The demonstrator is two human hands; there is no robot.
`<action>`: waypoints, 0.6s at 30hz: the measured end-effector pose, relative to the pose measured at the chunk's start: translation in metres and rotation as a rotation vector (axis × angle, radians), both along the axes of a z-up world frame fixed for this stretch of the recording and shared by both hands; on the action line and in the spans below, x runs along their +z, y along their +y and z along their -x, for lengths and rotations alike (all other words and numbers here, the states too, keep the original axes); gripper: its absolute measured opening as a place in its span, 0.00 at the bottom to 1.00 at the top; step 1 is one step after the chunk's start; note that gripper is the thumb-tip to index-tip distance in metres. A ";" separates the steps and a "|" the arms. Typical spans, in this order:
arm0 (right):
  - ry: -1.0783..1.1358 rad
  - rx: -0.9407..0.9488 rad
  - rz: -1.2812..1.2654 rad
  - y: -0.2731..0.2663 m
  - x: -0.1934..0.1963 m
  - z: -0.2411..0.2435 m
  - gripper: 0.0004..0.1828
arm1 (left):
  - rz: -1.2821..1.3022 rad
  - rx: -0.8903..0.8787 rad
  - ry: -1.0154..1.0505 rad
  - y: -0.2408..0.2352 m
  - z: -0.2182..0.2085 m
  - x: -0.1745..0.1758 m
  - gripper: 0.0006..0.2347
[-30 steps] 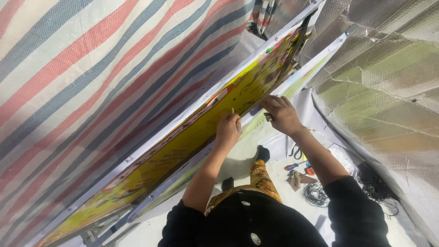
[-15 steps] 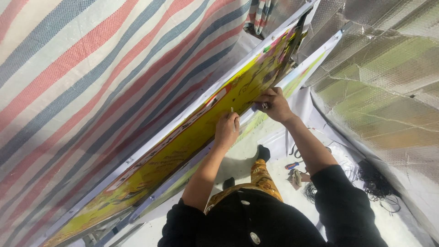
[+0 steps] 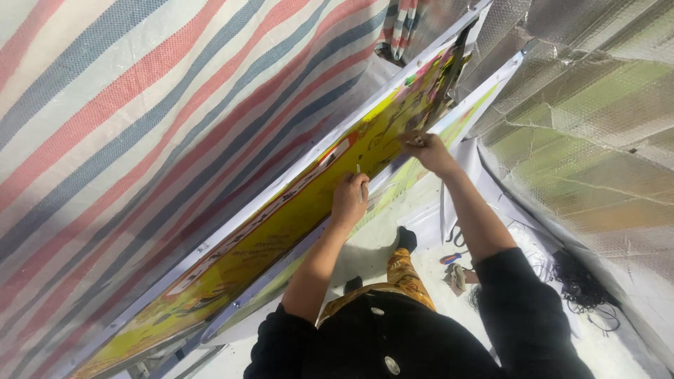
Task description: The person uses a screwdriver to tighten screws on a yellow signboard attached to a metal frame. They then use a lighter to heat and melt plastic zip ties to secure the signboard to the frame. The person works on multiple fastening points along the edge of the signboard.
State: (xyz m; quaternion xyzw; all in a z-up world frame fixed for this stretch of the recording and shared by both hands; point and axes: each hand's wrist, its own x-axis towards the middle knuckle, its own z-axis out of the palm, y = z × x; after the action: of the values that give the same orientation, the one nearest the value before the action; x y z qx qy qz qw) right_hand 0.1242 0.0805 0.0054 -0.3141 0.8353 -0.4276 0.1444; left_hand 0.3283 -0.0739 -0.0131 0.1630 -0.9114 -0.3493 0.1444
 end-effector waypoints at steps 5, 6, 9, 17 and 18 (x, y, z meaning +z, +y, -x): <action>0.131 -0.015 -0.110 0.017 0.053 -0.034 0.14 | -0.018 -0.013 -0.053 0.001 0.000 -0.007 0.05; 0.380 0.125 0.022 0.020 0.061 -0.048 0.14 | -0.041 -0.016 -0.047 0.001 -0.001 -0.004 0.05; 0.715 0.275 0.104 0.029 0.041 -0.069 0.19 | -0.075 -0.026 -0.069 0.000 -0.002 0.003 0.06; 0.851 0.223 -0.012 0.023 -0.010 -0.065 0.27 | 0.039 -0.058 -0.011 0.002 -0.006 0.018 0.07; 0.854 0.208 -0.016 0.020 -0.013 -0.065 0.26 | 0.052 -0.054 0.008 0.003 -0.008 0.027 0.07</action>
State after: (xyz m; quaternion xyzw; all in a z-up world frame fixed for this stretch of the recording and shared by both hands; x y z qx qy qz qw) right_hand 0.1887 0.1007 -0.0074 -0.5441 0.7872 -0.2359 -0.1690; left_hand 0.3365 -0.0704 0.0142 0.1331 -0.9237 -0.3297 0.1426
